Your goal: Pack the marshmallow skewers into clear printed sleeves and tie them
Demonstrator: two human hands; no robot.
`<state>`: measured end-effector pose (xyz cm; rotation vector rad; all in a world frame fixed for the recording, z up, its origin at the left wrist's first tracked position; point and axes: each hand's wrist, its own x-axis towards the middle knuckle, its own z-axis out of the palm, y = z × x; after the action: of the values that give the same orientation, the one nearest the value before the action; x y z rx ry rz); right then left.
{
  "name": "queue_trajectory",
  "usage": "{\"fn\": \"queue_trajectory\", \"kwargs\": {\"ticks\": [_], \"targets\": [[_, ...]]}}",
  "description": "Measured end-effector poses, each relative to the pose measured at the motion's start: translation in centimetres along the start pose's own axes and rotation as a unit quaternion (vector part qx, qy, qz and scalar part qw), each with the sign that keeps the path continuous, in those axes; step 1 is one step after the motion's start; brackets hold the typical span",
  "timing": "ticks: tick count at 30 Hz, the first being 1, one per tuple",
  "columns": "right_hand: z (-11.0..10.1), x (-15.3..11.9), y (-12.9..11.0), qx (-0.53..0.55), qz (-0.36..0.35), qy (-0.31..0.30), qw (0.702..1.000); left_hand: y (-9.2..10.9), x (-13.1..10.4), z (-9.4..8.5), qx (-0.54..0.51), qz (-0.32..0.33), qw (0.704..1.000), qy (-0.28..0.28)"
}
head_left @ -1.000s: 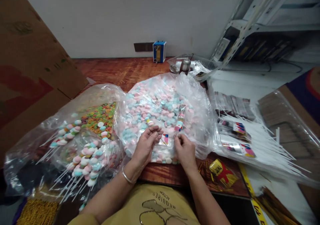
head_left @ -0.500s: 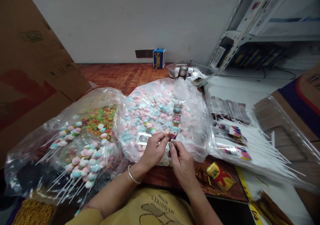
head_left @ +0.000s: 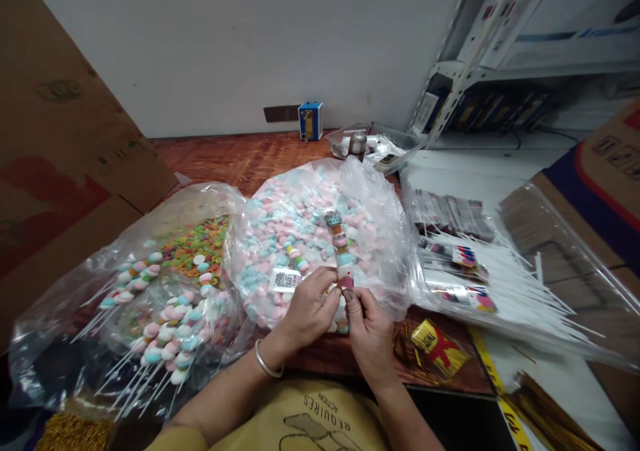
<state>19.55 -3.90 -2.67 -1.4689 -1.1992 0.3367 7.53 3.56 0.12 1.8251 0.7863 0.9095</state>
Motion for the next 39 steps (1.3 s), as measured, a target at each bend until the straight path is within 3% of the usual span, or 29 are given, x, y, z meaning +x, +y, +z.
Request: {"fn": "queue_trajectory", "kwargs": {"ticks": [3, 6, 11, 20, 24, 27, 30, 33, 39], "targets": [[-0.1, -0.2, 0.0, -0.053, -0.042, -0.001, 0.998, -0.3, 0.2, 0.0, -0.223, -0.111, 0.968, -0.009], [0.1, -0.6, 0.1, -0.08, -0.077, -0.008, 0.994, -0.4, 0.4, 0.4, -0.297, -0.19, 0.935, 0.018], [0.2, -1.2, 0.3, -0.063, -0.06, -0.049, 0.995, -0.8, 0.2, 1.2, -0.32, -0.216, 0.917, 0.097], [0.6, -1.8, 0.2, -0.095, -0.035, 0.007, 0.995, -0.8, -0.9, 2.5, -0.29, -0.222, 0.928, 0.071], [1.0, -1.9, 0.7, -0.185, -0.113, 0.062, 0.974, -0.2, -0.9, 2.0, -0.217, -0.2, 0.952, 0.078], [1.0, -1.6, 1.4, -0.235, -0.201, 0.05, 0.95, 0.3, -1.0, 1.8, -0.21, -0.184, 0.957, 0.07], [0.9, -1.3, 2.1, -0.256, -0.254, 0.038, 0.932, 0.8, -1.2, 1.6, -0.212, -0.211, 0.953, 0.053], [0.7, -1.2, 2.5, -0.283, -0.275, 0.041, 0.918, 1.2, -1.3, 1.2, -0.257, -0.265, 0.928, 0.043], [0.7, -1.9, 2.6, -0.269, -0.299, 0.045, 0.915, 0.9, -1.1, 1.6, -0.431, -0.33, 0.834, 0.103]]}}
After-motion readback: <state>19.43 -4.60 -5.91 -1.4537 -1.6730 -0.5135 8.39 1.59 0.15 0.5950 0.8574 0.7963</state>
